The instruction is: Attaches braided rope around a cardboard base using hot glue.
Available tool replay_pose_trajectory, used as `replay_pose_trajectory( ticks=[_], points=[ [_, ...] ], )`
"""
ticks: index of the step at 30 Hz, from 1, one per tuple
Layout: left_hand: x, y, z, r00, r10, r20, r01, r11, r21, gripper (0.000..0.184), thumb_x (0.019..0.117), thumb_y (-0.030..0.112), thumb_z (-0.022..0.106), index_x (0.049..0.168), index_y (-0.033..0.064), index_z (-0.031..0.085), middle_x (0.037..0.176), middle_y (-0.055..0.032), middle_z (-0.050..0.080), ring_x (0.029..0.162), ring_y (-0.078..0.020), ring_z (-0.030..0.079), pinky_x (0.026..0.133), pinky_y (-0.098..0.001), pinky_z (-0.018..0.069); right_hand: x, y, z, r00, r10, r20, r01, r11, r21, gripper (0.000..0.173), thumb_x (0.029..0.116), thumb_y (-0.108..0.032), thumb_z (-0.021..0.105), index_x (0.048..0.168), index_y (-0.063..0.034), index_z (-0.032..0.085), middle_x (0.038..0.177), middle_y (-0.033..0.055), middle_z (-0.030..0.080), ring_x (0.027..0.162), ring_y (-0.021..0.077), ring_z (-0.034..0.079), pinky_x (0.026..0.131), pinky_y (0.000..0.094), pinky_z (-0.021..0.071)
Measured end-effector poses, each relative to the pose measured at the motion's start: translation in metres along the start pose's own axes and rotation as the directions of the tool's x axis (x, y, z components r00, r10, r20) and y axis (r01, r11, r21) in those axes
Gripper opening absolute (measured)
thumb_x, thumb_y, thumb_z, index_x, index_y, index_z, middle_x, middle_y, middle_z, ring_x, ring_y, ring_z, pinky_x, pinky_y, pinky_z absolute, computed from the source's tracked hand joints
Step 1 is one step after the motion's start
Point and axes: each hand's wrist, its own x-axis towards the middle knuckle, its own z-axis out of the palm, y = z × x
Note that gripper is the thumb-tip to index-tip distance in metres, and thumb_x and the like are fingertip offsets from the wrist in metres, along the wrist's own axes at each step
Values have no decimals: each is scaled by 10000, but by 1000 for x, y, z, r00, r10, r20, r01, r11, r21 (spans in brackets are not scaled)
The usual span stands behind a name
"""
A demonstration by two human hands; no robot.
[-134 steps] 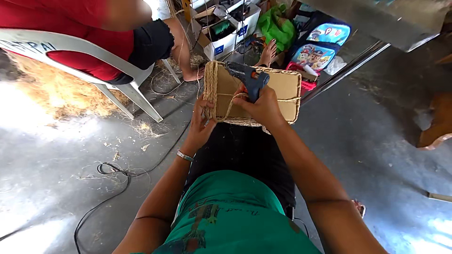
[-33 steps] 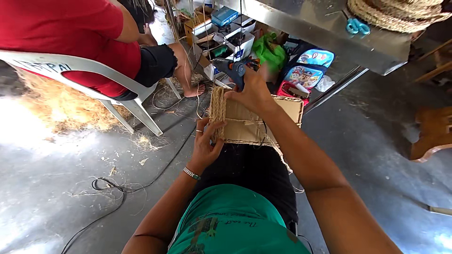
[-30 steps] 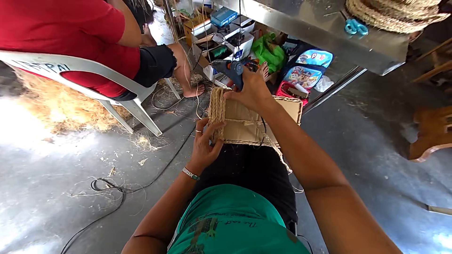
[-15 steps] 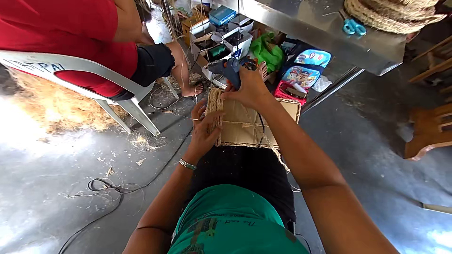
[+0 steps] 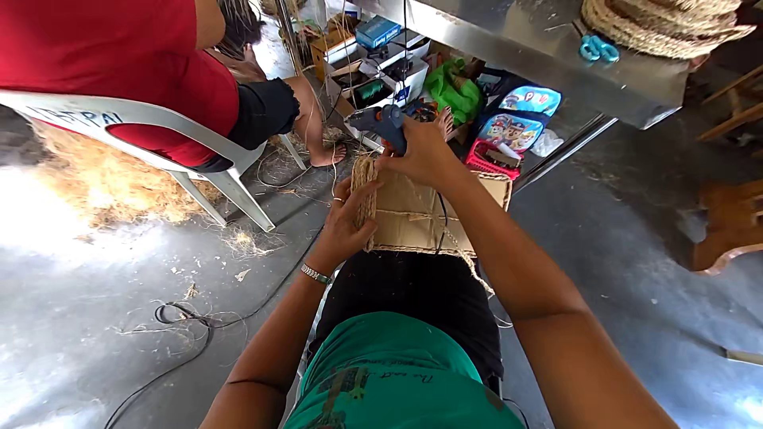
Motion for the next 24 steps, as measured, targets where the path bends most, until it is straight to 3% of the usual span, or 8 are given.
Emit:
replay_pose_trajectory(
  ticks=[3, 8, 15, 20, 24],
  points=[
    [-2, -2, 1, 1000, 2, -2, -2, 1000, -5, 623, 881, 295, 613, 1495, 296, 509, 1599, -116, 333, 1396, -250, 448, 1034, -470, 505, -2, 4, 1, 999, -18, -44, 18, 1000, 13, 527, 856, -272, 838, 1244, -1, 604, 957, 79, 734, 860, 161, 722, 854, 374, 595],
    [-4, -2, 3, 1000, 19, -17, -19, 999, -38, 618, 874, 285, 614, 1483, 249, 516, 1592, -120, 339, 1403, -250, 440, 1043, -468, 501, 0, 0, -9, 1000, 2, 31, -2, 1000, -2, 500, 874, -243, 818, 1262, -11, 604, 1028, 96, 728, 923, 174, 719, 898, 383, 581],
    [-5, -4, 2, 1000, 17, -25, -19, 998, -65, 575, 869, 271, 628, 1425, 156, 535, 1573, -145, 360, 1425, -256, 417, 1092, -446, 466, -5, -1, 10, 991, -15, -132, 20, 999, 31, 473, 879, -222, 795, 1244, 16, 612, 992, 113, 734, 884, 191, 721, 853, 392, 588],
    [-2, -5, 2, 999, 29, -29, -31, 997, -68, 570, 860, 274, 631, 1407, 142, 545, 1538, -140, 402, 1416, -257, 419, 1104, -438, 449, -8, 8, 22, 971, -78, -228, 99, 991, 85, 426, 884, -218, 786, 1198, 21, 627, 939, 82, 744, 808, 139, 719, 788, 334, 602],
    [-2, -4, 3, 1000, 8, -17, -9, 997, -73, 571, 857, 267, 638, 1410, 158, 546, 1548, -125, 397, 1413, -247, 425, 1093, -442, 461, -4, 3, 15, 988, 55, -145, -43, 996, 83, 455, 873, -235, 809, 1209, -1, 610, 977, 90, 728, 861, 156, 716, 832, 360, 594]
  ],
)
